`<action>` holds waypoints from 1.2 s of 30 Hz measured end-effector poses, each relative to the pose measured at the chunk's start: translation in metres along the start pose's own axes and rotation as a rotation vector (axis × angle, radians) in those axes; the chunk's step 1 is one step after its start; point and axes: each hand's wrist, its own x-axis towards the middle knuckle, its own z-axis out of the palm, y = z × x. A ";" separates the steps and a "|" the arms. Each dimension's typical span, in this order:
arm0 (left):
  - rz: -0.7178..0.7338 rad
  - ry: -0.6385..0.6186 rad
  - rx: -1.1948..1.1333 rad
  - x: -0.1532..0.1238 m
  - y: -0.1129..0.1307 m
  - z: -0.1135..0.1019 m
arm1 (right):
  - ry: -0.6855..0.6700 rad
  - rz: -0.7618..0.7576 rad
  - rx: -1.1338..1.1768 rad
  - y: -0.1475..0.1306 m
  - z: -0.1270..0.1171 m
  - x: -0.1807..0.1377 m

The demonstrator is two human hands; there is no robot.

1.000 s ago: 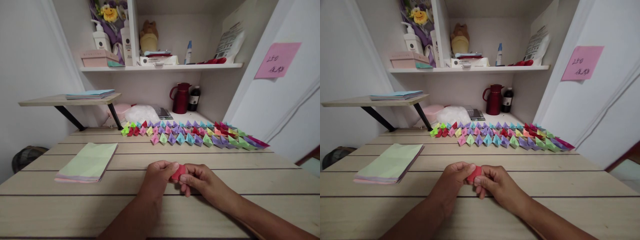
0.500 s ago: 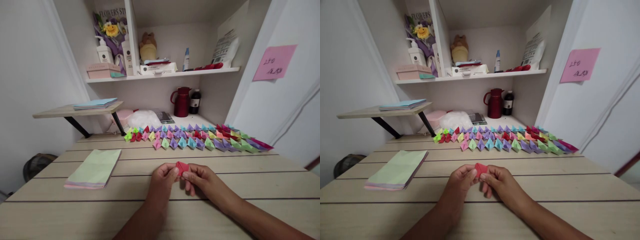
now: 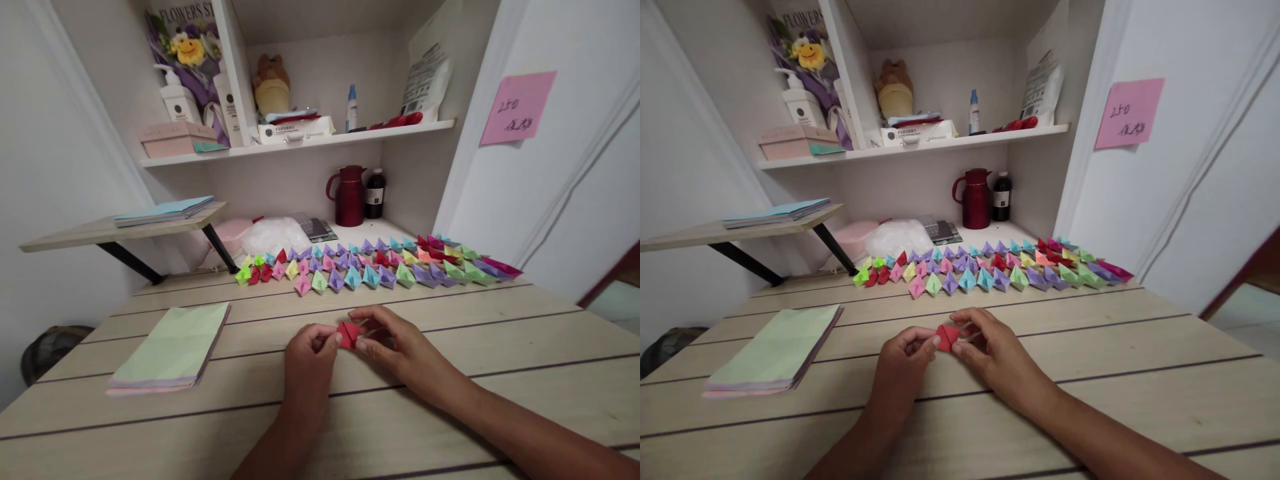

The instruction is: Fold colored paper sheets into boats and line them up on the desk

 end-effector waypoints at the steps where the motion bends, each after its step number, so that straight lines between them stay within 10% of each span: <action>1: 0.017 -0.010 0.025 -0.001 -0.001 0.000 | 0.005 -0.007 -0.010 0.000 0.000 0.000; 36: 0.442 0.022 0.451 -0.009 0.005 0.007 | -0.004 -0.126 -0.181 0.000 0.000 -0.001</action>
